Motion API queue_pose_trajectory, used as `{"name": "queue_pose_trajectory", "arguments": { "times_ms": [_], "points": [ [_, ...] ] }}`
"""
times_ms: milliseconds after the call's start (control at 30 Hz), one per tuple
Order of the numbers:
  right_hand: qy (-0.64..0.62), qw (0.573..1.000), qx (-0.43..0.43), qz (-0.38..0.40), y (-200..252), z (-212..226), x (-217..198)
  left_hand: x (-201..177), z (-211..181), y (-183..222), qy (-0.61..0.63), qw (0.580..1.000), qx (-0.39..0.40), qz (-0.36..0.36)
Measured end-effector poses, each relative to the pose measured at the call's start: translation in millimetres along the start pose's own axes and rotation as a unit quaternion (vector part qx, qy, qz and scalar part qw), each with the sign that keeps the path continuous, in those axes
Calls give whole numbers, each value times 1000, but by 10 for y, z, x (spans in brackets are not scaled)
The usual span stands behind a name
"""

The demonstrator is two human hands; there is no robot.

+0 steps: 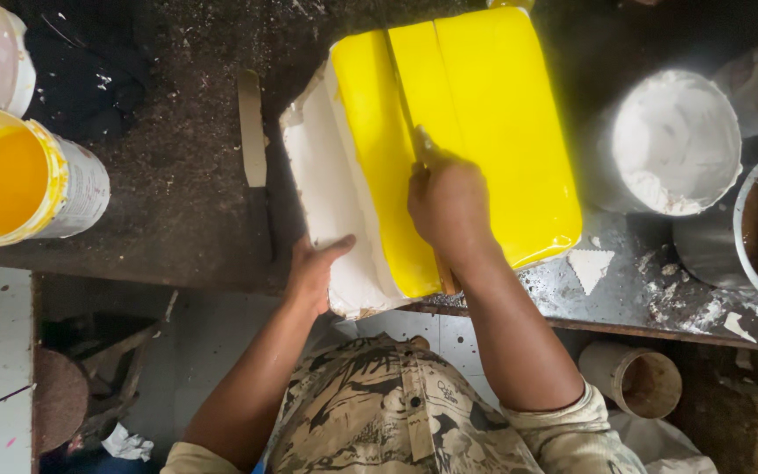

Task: The person spreads yellow glaze over a cake using a spatula, washes a long knife in a sink, and then slices the cake into squares.

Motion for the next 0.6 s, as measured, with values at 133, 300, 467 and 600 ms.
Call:
{"name": "queue_pose_trajectory", "arguments": {
  "times_ms": [133,300,467,600],
  "points": [
    [37,998,29,36,54,-137,81,2,-1,1,-3,1000,9,6],
    [44,993,83,78,358,-368,90,12,51,24,29,999,9,22],
    [16,995,64,80,732,-283,-102,51,-2,58,29,998,38,29],
    [32,991,59,115,1018,-249,-208,58,-42,92,21,999,41,19]
  ]
}}
Point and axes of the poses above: each hand's wrist, its own y-axis away from the middle knuckle, its own x-axis out of the palm, z = x × y, the point moved 10 cm from there along -y, towards the middle knuckle, and after that the axes turned 1 degree about y, right-handed, at the moved point
